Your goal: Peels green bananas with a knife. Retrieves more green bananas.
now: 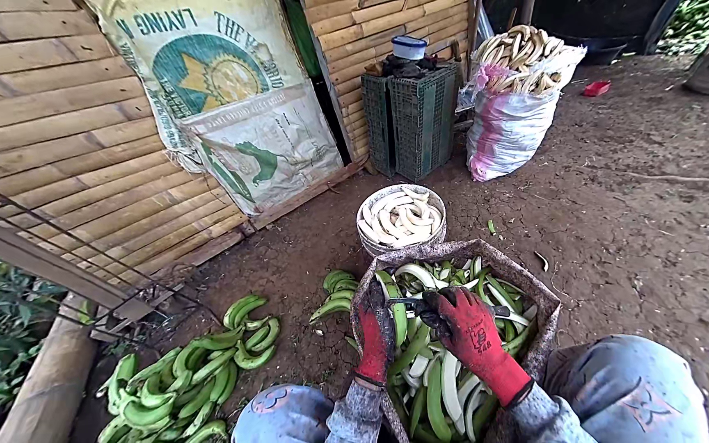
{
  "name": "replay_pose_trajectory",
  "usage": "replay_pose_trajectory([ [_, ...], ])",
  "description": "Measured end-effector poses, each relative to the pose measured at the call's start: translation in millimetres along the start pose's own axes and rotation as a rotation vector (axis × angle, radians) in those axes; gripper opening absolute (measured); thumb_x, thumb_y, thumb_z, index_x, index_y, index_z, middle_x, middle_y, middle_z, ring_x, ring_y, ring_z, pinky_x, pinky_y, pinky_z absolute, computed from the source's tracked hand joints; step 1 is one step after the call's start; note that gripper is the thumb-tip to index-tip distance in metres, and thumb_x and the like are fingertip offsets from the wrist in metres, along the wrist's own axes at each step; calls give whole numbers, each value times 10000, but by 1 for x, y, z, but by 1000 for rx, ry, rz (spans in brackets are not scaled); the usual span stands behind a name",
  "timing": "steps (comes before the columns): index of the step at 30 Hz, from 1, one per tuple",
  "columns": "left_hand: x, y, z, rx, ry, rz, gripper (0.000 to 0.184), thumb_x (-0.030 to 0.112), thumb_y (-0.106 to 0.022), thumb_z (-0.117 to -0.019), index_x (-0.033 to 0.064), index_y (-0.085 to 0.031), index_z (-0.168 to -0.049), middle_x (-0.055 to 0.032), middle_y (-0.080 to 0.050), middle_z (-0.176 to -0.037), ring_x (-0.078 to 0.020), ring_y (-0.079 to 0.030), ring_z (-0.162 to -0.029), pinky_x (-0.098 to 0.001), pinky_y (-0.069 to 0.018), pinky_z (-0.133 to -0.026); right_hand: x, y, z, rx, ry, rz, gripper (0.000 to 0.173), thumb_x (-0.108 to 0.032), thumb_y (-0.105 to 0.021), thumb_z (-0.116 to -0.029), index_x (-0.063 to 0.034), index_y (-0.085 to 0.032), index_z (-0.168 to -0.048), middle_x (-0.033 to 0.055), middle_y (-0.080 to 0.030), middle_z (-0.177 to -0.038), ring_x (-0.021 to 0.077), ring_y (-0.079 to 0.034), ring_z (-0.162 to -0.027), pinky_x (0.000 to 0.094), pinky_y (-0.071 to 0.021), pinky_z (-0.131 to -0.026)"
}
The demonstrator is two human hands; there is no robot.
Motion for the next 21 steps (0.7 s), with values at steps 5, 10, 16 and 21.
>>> replay_pose_trajectory([
  [5,14,-14,33,-245,-79,-280,436,59,-403,-1071,-190,-414,-1429,-344,-493,-1443,-330,-481,-1388,-375,-323,-1191,34,-14,-17,-318,-331,-204,368,-130,-614,-936,-52,-682,-1290,235,-688,-1157,413,-673,-1078,568,-526,-901],
  [10,-1,-26,23,-248,81,143,431,206,-242,-1123,-33,-579,-1249,-85,-651,-815,-133,-629,-618,-280,-563,-561,60,-21,-17,-291,-416,-322,349,-203,-581,-980,-72,-683,-1287,178,-709,-1146,327,-687,-1070,515,-528,-947],
  [16,-23,-26,1,-443,510,1513,432,363,-353,-1051,41,-638,-1015,-31,-641,-660,-133,-639,-514,-252,-563,-505,0,-13,5,-105,240,-322,326,-421,-654,-936,-195,-750,-1150,85,-743,-1049,268,-713,-995,448,-581,-847],
  [21,-15,-17,9,-216,231,788,345,182,-294,-1108,27,-601,-1141,-20,-629,-770,-75,-613,-607,-217,-555,-569,2,-19,-7,-94,97,-216,322,-261,-688,-869,-115,-752,-1149,168,-731,-1024,379,-714,-957,523,-579,-786],
])
Point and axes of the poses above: each hand's wrist, its own z-axis away from the middle knuckle, its own y-axis out of the back of the hand, x = y × z, the point moved 7 cm from there along -z, towards the middle knuckle
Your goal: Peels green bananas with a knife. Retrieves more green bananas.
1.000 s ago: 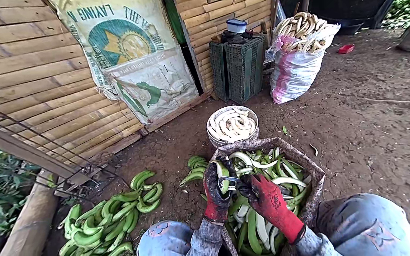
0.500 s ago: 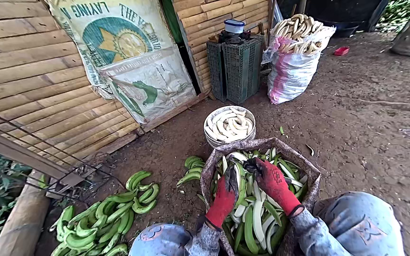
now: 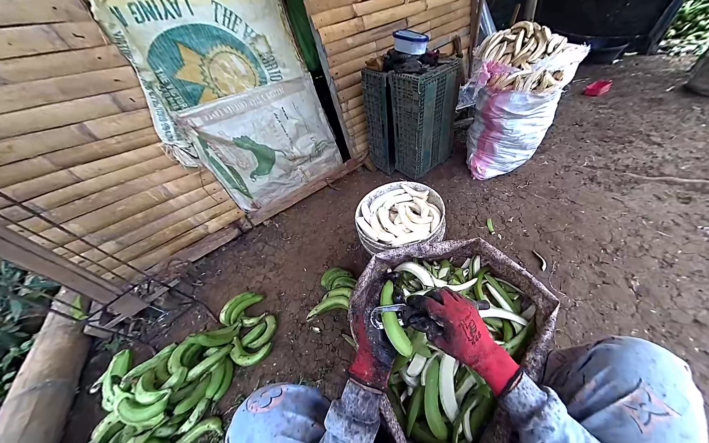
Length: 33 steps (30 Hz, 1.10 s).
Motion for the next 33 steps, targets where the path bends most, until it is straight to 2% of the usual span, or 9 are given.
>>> replay_pose_trajectory([
  [4,-12,1,15,-15,50,-203,352,192,-320,-1120,1,-579,-1264,-48,-663,-942,-67,-635,-744,-216,-560,-684,41,-13,-1,-53,-348,-25,383,-210,-662,-910,-49,-693,-1256,228,-695,-1151,408,-689,-1050,540,-563,-858],
  [7,-28,5,7,22,241,145,411,276,-243,-1120,67,-589,-1046,-16,-607,-671,-74,-577,-477,-205,-508,-428,52,-13,0,-101,-482,-21,413,-201,-666,-916,-60,-663,-1304,232,-672,-1207,399,-677,-1079,534,-551,-884],
  [10,-19,19,-9,86,169,357,458,359,-239,-1111,94,-604,-1029,-9,-567,-611,-108,-551,-424,-254,-502,-386,40,-1,-3,-46,-418,-96,452,-311,-682,-914,-54,-676,-1285,205,-692,-1153,360,-694,-1016,516,-567,-853],
  [13,-5,21,-9,118,-74,164,353,245,-278,-1115,65,-564,-1220,-42,-675,-891,-120,-672,-734,-297,-600,-672,5,-10,0,-107,-331,-289,628,-513,-763,-849,-85,-674,-1300,102,-722,-1063,221,-685,-897,432,-572,-814],
  [15,-2,10,-5,63,-137,70,397,215,-283,-1101,9,-470,-1383,-95,-664,-1177,-168,-681,-1032,-361,-577,-926,-13,-23,0,-141,-322,-331,566,-378,-757,-852,-61,-673,-1314,123,-745,-1072,257,-723,-941,473,-582,-848],
  [20,20,20,-6,264,-253,-252,458,205,-331,-1113,-18,-390,-1508,-164,-482,-1487,-178,-511,-1317,-334,-439,-1101,19,-40,-44,-107,-467,-355,455,-304,-732,-883,-62,-682,-1266,70,-744,-968,185,-711,-858,430,-586,-808],
  [24,42,23,0,342,-251,-103,411,233,-349,-1114,10,-443,-1447,-139,-597,-1287,-179,-647,-1082,-346,-558,-929,62,-55,-139,-234,-491,-104,363,-278,-712,-936,-66,-688,-1229,175,-733,-1038,350,-700,-993,597,-519,-912],
  [27,60,28,7,371,-294,-28,415,236,-338,-1110,-5,-460,-1425,-132,-611,-1234,-174,-669,-1012,-340,-577,-896,101,-85,-199,-286,-487,47,335,-269,-730,-946,-46,-667,-1189,233,-709,-984,439,-687,-924,682,-503,-826],
  [33,147,47,41,361,-574,10,331,116,-354,-1081,-60,-491,-1325,-117,-686,-1106,-170,-705,-980,-335,-597,-902,128,-120,-218,-372,-471,240,347,-281,-721,-948,-37,-662,-1187,283,-696,-1048,495,-666,-1006,730,-470,-856],
])
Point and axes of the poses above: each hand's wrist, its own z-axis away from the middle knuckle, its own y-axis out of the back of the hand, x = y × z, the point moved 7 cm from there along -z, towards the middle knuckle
